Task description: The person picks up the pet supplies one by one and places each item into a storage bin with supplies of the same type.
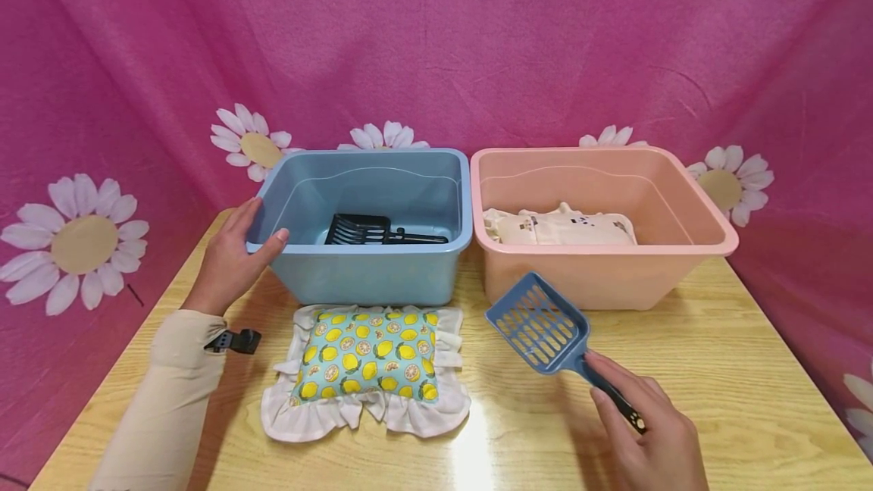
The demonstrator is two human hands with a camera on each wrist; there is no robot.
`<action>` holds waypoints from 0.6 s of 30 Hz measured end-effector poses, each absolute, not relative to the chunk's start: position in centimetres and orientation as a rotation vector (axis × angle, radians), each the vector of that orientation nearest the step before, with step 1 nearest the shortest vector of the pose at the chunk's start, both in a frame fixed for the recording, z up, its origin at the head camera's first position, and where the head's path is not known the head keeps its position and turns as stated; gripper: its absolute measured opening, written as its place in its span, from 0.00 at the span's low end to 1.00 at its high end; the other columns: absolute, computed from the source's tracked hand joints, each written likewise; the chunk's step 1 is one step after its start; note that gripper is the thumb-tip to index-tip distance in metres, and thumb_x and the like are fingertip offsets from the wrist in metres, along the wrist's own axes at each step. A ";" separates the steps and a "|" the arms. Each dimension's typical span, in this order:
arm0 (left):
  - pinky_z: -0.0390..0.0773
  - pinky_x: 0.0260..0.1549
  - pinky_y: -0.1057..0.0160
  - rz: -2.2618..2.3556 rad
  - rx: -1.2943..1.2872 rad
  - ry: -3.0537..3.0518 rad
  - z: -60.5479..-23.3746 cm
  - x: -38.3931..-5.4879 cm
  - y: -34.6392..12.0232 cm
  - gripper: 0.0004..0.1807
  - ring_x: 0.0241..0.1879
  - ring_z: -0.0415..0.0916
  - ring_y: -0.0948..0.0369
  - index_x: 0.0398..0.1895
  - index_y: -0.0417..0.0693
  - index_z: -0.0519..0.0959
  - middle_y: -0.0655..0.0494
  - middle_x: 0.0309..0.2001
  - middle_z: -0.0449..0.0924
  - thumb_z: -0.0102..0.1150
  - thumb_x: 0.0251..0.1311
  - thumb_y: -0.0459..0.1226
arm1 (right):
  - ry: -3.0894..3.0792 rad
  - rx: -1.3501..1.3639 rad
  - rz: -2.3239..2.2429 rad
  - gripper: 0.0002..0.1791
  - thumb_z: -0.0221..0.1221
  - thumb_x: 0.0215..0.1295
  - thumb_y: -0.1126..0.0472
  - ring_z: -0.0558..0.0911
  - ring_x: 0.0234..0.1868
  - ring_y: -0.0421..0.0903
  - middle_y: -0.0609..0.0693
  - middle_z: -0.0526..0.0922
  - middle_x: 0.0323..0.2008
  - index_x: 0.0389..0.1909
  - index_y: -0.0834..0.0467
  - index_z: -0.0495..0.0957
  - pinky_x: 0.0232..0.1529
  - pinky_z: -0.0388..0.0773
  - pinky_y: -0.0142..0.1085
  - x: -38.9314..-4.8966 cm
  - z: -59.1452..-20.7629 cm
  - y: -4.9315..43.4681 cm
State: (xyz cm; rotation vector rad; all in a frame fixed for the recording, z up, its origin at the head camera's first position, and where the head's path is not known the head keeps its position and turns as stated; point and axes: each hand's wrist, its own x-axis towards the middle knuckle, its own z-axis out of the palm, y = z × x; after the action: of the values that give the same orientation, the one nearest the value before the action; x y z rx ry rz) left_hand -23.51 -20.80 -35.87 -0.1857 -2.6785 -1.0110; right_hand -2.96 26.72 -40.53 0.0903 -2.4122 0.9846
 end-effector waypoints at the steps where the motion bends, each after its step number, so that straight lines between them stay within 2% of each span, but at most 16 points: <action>1: 0.70 0.51 0.34 -1.012 -0.187 -2.678 -35.9 -23.5 -20.8 0.47 0.68 0.56 0.40 0.77 0.56 0.48 0.50 0.75 0.49 0.54 0.59 0.61 | -2.412 0.098 0.990 0.26 0.66 0.54 0.74 0.77 0.42 0.28 0.48 0.84 0.49 0.55 0.55 0.81 0.36 0.73 0.15 -3.0 -40.5 26.7; 7: 0.70 0.51 0.33 -1.015 -0.196 -2.673 -35.8 -23.5 -20.8 0.47 0.68 0.56 0.40 0.77 0.55 0.48 0.50 0.75 0.49 0.54 0.60 0.60 | -2.414 0.122 0.999 0.26 0.66 0.54 0.74 0.76 0.40 0.29 0.50 0.84 0.50 0.55 0.56 0.81 0.35 0.73 0.15 -3.0 -40.2 26.5; 15: 0.70 0.51 0.33 -1.007 -0.193 -2.676 -35.8 -23.5 -20.7 0.47 0.68 0.56 0.41 0.77 0.55 0.48 0.49 0.75 0.49 0.54 0.60 0.61 | -2.414 0.158 0.983 0.26 0.66 0.55 0.73 0.71 0.34 0.32 0.49 0.84 0.50 0.56 0.53 0.80 0.25 0.70 0.20 -3.3 -39.5 26.1; 18: 0.70 0.51 0.34 -1.004 -0.185 -2.679 -35.8 -23.4 -20.7 0.47 0.68 0.56 0.41 0.77 0.55 0.48 0.50 0.75 0.49 0.55 0.60 0.59 | -2.400 0.211 0.979 0.27 0.66 0.54 0.75 0.74 0.39 0.29 0.51 0.83 0.51 0.56 0.54 0.80 0.33 0.71 0.15 -3.6 -39.1 25.9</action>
State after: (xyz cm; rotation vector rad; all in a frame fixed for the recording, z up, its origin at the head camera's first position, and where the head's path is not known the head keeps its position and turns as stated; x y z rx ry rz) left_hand -23.41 -20.67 -35.77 -0.1849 -2.6792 -1.0037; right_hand -3.55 25.93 -39.13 0.2114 -2.4001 0.9791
